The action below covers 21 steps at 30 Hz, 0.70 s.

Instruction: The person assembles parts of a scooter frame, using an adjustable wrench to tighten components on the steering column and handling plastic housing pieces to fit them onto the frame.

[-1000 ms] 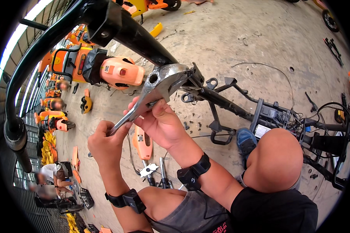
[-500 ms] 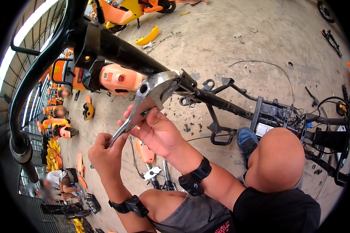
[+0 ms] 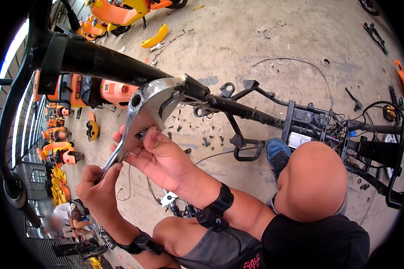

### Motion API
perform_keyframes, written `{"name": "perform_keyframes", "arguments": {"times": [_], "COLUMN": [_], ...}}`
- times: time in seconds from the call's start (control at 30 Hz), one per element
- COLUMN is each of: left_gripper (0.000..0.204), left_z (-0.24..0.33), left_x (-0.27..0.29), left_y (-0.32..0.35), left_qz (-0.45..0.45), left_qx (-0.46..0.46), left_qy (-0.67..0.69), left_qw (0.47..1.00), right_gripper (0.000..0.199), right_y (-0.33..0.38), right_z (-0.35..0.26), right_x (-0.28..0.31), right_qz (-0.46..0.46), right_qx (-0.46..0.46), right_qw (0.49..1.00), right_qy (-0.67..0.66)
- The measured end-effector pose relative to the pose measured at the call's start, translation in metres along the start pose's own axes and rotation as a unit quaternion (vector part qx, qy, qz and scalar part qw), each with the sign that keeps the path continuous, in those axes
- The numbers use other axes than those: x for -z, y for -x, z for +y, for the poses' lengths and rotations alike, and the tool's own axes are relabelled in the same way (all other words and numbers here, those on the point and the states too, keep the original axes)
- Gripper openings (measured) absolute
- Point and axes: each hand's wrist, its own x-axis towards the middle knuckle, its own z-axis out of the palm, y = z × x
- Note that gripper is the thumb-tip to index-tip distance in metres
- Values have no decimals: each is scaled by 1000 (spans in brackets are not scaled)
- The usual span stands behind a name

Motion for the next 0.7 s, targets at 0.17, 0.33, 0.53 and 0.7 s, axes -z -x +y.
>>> {"name": "perform_keyframes", "arguments": {"times": [0.17,0.33,0.53,0.7], "left_gripper": [35,34,32,30], "left_z": [-3,-6,11,2], "left_x": [11,18,28,27], "left_y": [3,1,11,18], "left_qz": [24,25,28,20], "left_qx": [-31,-26,-39,-18], "left_qy": [-4,10,-51,3], "left_qw": [999,999,998,1000], "right_gripper": [53,50,53,56], "right_y": [3,3,8,9], "right_z": [6,5,5,15], "right_x": [-9,-14,-20,-15], "right_qz": [7,0,-8,9], "right_qx": [-5,-15,-20,-4], "right_qw": [999,998,996,997], "right_qy": [-35,-67,-89,-82]}}
